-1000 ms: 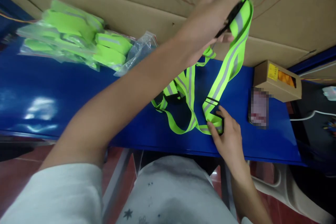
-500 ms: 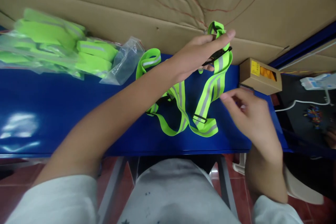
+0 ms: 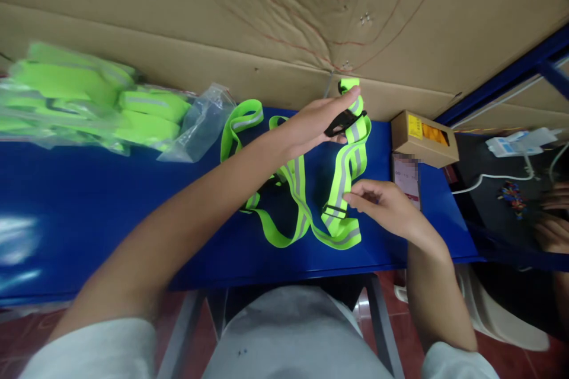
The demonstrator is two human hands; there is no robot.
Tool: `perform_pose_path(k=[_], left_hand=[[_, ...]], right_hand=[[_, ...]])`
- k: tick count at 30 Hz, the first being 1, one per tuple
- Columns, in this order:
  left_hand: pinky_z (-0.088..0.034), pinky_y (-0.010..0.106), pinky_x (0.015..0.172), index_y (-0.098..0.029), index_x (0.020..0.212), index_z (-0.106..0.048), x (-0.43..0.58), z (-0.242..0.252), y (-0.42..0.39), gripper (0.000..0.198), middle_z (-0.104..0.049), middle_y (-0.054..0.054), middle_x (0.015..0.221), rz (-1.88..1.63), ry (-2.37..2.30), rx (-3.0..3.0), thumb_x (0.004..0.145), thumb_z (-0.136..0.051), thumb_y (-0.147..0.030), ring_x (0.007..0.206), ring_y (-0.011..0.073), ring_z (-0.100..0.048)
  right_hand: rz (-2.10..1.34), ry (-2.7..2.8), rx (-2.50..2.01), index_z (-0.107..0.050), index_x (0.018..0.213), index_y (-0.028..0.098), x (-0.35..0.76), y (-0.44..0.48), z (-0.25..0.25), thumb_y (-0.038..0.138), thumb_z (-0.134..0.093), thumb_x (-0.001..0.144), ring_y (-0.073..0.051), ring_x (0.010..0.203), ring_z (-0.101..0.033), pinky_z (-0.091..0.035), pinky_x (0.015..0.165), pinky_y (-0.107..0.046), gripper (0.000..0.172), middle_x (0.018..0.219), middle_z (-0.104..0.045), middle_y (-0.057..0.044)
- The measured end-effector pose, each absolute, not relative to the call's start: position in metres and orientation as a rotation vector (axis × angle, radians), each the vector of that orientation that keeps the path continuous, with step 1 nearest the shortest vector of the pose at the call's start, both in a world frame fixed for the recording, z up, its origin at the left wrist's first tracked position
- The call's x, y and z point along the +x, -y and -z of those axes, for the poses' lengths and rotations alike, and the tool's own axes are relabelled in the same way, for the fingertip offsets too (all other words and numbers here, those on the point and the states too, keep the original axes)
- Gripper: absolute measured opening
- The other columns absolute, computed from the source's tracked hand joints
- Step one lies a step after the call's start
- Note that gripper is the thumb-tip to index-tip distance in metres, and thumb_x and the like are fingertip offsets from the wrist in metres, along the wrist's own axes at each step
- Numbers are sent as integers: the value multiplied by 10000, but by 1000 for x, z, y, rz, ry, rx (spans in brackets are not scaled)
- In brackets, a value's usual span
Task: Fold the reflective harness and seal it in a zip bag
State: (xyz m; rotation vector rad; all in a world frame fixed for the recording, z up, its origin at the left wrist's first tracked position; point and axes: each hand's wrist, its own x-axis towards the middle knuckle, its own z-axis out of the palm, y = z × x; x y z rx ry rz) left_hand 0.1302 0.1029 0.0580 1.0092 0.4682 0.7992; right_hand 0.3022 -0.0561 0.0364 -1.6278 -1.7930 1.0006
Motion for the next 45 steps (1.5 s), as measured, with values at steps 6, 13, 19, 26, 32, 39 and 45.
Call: perform_pose_path(k=[6, 13, 19, 26, 32, 39, 45], left_hand=[[-536, 256, 650, -176, 846, -666, 126, -52, -105, 382, -627, 44, 782, -729, -456, 1054, 980, -690, -533, 696, 143, -603], [-516, 274, 609, -177, 894, -692, 129, -43, -102, 520, -623, 47, 756, -770, -489, 1081, 954, -663, -693, 652, 141, -582], [-473, 296, 610, -162, 876, -654, 122, -43, -103, 632, -599, 49, 676, -810, -551, 1066, 960, -544, -779, 610, 151, -605], [-440, 248, 538, -177, 847, -606, 122, -37, -106, 547, -578, 13, 643, -880, -591, 1054, 988, -586, -705, 565, 130, -619], [-490, 189, 600, -174, 947, -613, 112, -37, -109, 131, -670, -15, 821, -998, -568, 1103, 974, -732, -221, 663, 89, -682], [-519, 205, 658, -155, 1049, -661, 107, -30, -109, 214, -730, 23, 896, -914, -562, 1088, 876, -775, -205, 741, 117, -722], [-472, 209, 613, -164, 1018, -663, 104, -31, -112, 262, -730, 20, 873, -900, -619, 1110, 835, -813, -276, 724, 126, -716]], right_hand=[[-255, 1723, -1734, -770, 1054, 235, 315, 24, -84, 604, -626, 1015, -197, 838, -706, -523, 748, -336, 398, 965, -777, -43], [-754, 1750, -1573, -747, 894, 196, 297, -54, -94, 761, -602, 954, -218, 864, -738, -591, 781, -353, 587, 864, -759, -49], [-759, 1520, -1412, -634, 997, 171, 294, -97, -79, 566, -770, 937, -129, 761, -673, -557, 725, -285, 421, 852, -697, 8], [-474, 1573, -1426, -595, 1021, 213, 288, -106, -63, 664, -686, 953, -148, 785, -666, -569, 729, -303, 465, 821, -637, 24], [-882, 1702, -1435, -642, 841, 220, 302, -85, -85, 646, -756, 910, -129, 679, -547, -420, 589, -269, 446, 734, -605, 16], [-1108, 1762, -1382, -775, 829, 254, 317, -77, -92, 612, -752, 915, -168, 831, -614, -477, 727, -296, 369, 886, -732, -4], [-1201, 1565, -1262, -781, 866, 235, 307, -90, -81, 500, -856, 822, -158, 878, -636, -516, 845, -295, 279, 904, -738, 7]])
